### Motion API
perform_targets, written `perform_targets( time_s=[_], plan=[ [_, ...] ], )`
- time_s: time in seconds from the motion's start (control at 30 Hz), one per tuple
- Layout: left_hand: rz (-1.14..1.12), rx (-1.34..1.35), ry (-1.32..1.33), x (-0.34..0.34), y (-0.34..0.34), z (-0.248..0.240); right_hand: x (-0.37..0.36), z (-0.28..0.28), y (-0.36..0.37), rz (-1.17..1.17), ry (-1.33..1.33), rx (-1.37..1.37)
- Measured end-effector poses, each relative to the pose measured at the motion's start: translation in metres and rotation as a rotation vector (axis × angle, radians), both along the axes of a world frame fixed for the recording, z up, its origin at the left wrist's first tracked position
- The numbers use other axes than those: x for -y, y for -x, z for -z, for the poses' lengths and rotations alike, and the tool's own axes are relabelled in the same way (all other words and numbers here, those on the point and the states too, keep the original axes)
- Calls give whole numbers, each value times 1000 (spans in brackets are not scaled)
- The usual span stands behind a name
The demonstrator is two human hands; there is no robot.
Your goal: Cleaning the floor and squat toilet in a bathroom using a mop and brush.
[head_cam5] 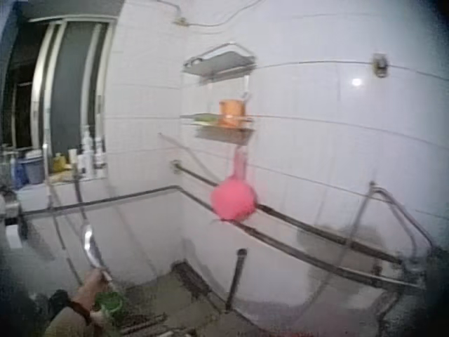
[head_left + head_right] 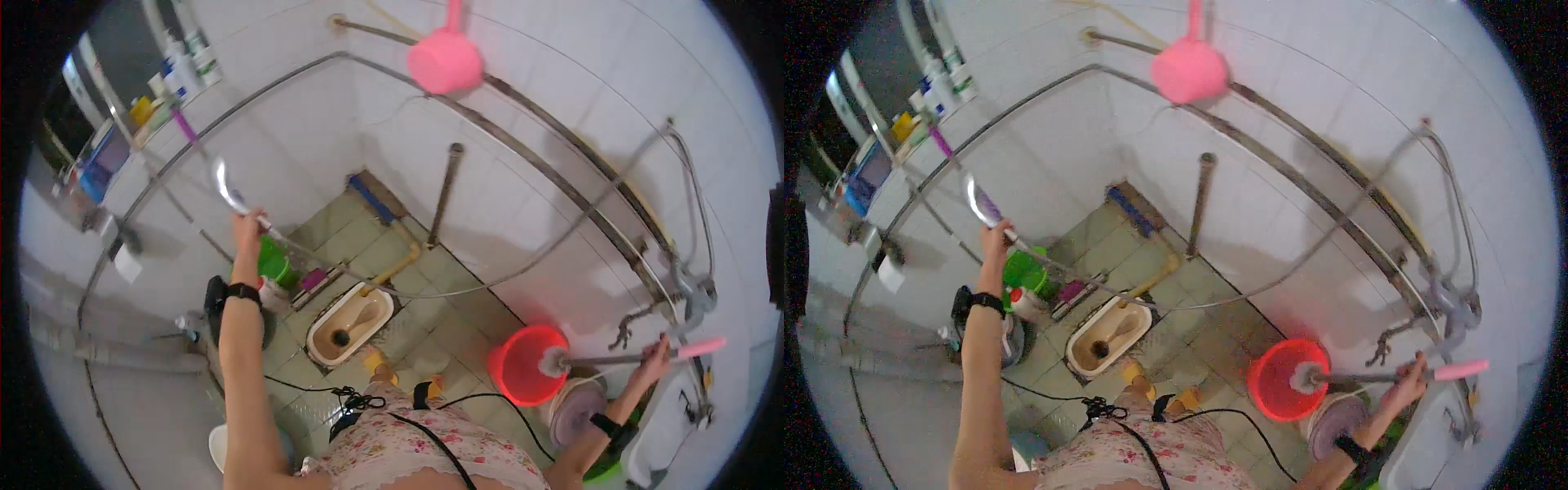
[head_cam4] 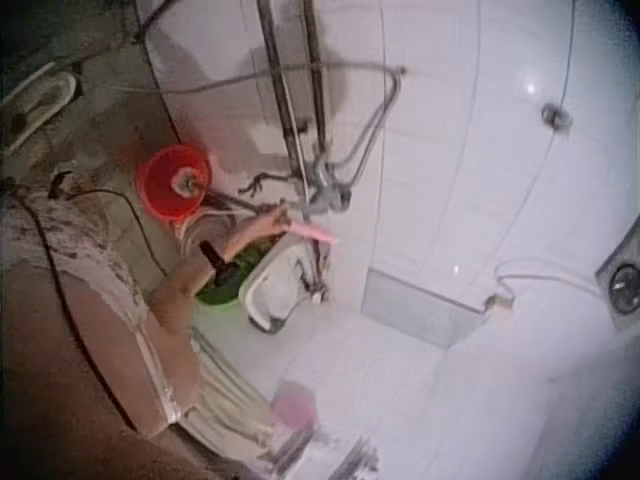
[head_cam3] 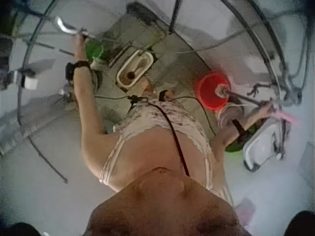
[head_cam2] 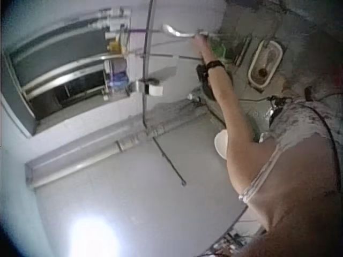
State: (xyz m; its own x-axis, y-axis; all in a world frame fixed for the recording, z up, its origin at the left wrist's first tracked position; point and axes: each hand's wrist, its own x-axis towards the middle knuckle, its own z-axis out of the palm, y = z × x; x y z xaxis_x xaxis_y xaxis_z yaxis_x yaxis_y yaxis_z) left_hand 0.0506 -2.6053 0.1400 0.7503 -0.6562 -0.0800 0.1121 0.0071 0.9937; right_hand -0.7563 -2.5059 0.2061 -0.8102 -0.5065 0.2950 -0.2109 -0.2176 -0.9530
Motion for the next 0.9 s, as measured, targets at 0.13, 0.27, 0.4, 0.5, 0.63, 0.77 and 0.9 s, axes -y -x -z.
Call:
perform_targets(
  time_s=[0.13, 0.27, 0.4, 0.5, 0.63, 0.77, 0.9],
  plan=[
    [-30, 38, -1, -18, -20, -4, 6, 1, -13, -42, -77, 37],
    [-67, 121, 48, -15, -22, -10, 12, -2, 9, 84, -128, 40],
    [-107, 140, -13, -16, -26, -18, 13, -39, -1, 99, -238, -170],
    [-80, 172, -9, -14, -35, -18, 11, -47, 9, 54, -314, -252],
    [-163, 211, 44, -12, -30, -21, 4, -33, 51, 21, -435, -468],
    [-182, 280, -58, -19, -25, -28, -3, -21, 81, -4, -356, -731],
    [-254, 297, -30, -20, -19, -32, -12, -34, 79, 82, -420, -859]
  ],
)
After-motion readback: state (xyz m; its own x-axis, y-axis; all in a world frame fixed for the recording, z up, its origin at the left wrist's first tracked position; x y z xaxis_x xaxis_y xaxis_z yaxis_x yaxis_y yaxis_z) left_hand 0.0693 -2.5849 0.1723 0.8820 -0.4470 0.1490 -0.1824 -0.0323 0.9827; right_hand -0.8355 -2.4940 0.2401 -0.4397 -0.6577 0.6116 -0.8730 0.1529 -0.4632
